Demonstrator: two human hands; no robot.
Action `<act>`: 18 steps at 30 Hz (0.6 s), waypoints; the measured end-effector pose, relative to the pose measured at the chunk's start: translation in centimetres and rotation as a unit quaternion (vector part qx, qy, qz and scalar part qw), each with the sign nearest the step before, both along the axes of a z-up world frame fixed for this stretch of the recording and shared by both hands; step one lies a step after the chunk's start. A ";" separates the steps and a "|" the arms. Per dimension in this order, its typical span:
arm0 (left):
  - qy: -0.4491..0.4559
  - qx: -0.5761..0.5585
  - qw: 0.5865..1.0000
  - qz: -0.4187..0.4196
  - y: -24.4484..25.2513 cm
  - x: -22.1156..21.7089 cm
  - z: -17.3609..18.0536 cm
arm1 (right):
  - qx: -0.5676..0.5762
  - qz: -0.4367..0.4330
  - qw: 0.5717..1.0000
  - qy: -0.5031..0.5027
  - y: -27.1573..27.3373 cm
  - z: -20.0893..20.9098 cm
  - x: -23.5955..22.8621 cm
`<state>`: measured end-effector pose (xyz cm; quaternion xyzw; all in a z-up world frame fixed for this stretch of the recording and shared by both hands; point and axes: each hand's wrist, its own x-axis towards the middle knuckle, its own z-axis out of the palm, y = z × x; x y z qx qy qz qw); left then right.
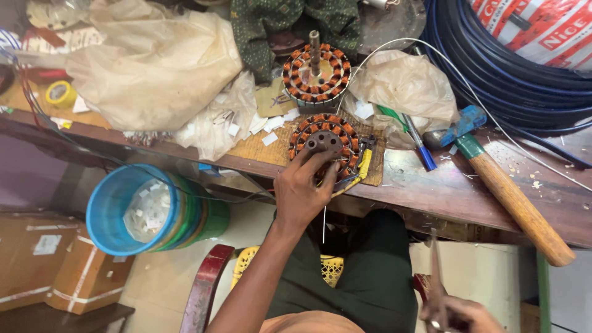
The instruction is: The person works on a motor stator assembly, using pliers to strip and cut wires, then using a soldering iron to join wires to the stator terminals. The person repeatedly cuts and solders multiple wire connections on the stator.
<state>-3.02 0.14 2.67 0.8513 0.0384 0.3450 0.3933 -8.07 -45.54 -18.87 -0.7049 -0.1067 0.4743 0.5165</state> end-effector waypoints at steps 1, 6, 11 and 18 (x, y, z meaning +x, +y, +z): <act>0.007 -0.009 1.000 -0.006 0.1 0.0 0.1 | -0.014 -0.004 1.000 0.018 2.2 0.1 -0.6; -0.010 -0.051 0.998 -0.032 0.5 -0.1 -0.9 | 0.154 -0.011 0.975 0.162 11.5 4.2 -3.0; 0.061 -0.174 0.983 0.001 0.4 -0.1 -1.6 | 0.182 0.037 0.971 0.150 18.8 9.5 -1.6; 0.041 -0.075 0.996 -0.034 -0.1 -0.8 0.2 | 0.269 -0.009 0.945 0.187 21.6 12.5 0.2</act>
